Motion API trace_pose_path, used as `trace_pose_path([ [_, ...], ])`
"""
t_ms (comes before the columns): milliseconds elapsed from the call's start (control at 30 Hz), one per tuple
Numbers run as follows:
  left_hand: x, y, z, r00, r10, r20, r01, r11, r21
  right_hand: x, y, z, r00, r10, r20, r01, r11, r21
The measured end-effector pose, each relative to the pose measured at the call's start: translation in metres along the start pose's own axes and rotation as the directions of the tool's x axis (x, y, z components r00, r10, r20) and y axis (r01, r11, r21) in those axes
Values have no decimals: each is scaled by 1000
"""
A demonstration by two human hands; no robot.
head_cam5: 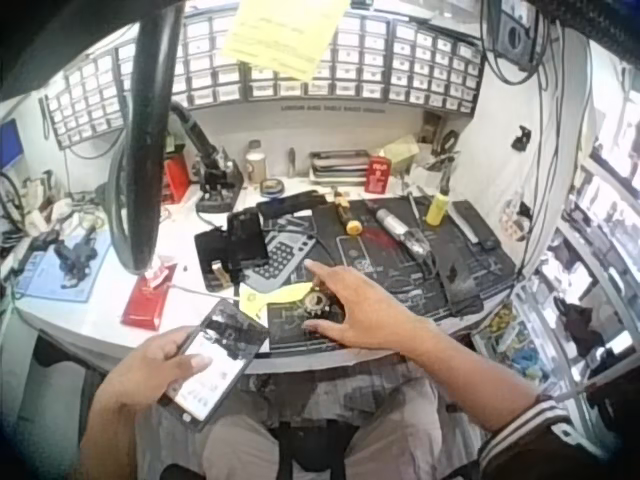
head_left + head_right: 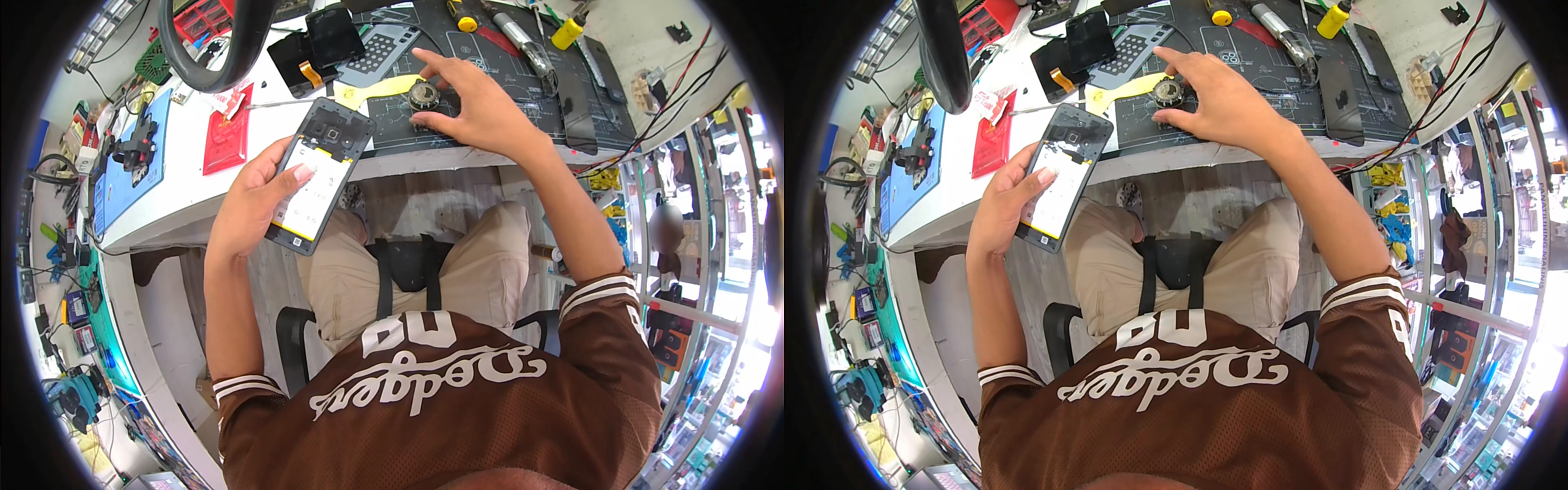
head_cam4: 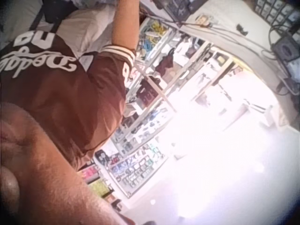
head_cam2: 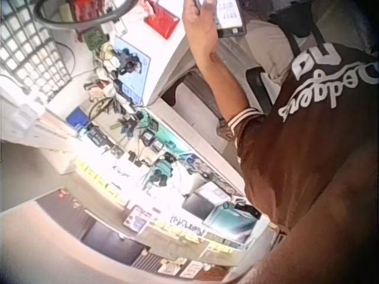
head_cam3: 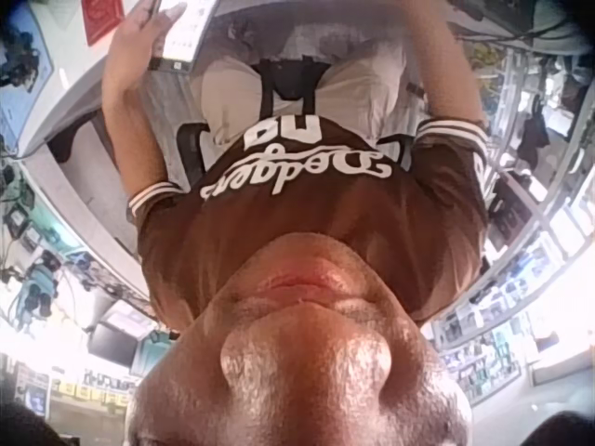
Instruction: The person disassembles a smartphone, applies adhesive to the battery area, and uses a screwdriver to remove and reposition internal components. The person handles the phone, a battery, a screwdriver, and a small tube of adhesive while working at a cluttered electronics repair bench.
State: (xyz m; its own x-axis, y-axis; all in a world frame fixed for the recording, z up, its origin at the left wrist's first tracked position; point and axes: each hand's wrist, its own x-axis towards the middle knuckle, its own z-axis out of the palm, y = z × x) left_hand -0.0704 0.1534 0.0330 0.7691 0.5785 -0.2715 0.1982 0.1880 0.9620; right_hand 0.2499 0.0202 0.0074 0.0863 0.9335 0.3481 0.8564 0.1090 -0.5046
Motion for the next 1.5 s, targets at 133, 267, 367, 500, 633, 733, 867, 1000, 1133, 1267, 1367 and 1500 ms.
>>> trace_pose_path([
  [133,16,10,-3,998,-30,49,30,999,12,2,4,15,996,34,-77,-34,999,9],
  [267,25,16,-4,998,-24,50,23,1000,5,-3,-6,12,979,163,-121,-149,982,117],
  [367,29,20,-2,995,-37,90,34,999,35,-7,0,-1,963,208,-174,-185,973,136],
  [500,58,20,12,972,-70,224,72,997,2,-17,8,-37,965,198,-171,-193,980,49],
  [633,106,11,31,924,-58,378,103,990,-99,-38,0,-66,961,266,-78,-265,964,23],
  [733,119,15,44,929,-79,361,120,988,-94,-55,4,-67,954,296,36,-294,914,278],
  [867,132,9,55,980,-19,197,58,979,-197,-60,21,-52,951,259,168,-308,763,568],
  [1000,140,11,58,962,67,265,13,957,-290,-44,41,-53,966,223,128,-256,779,572],
  [1133,133,13,51,954,112,278,-41,968,-247,-30,57,-62,975,196,101,-220,875,431],
  [1267,129,28,56,937,0,351,-48,991,128,-22,73,-69,980,166,112,-191,944,269],
  [1367,133,43,62,910,-55,410,-72,955,287,-21,70,-76,981,152,119,-174,964,203],
  [1500,148,51,67,881,-101,463,-116,901,417,-34,64,-84,986,131,103,-142,984,107],
])
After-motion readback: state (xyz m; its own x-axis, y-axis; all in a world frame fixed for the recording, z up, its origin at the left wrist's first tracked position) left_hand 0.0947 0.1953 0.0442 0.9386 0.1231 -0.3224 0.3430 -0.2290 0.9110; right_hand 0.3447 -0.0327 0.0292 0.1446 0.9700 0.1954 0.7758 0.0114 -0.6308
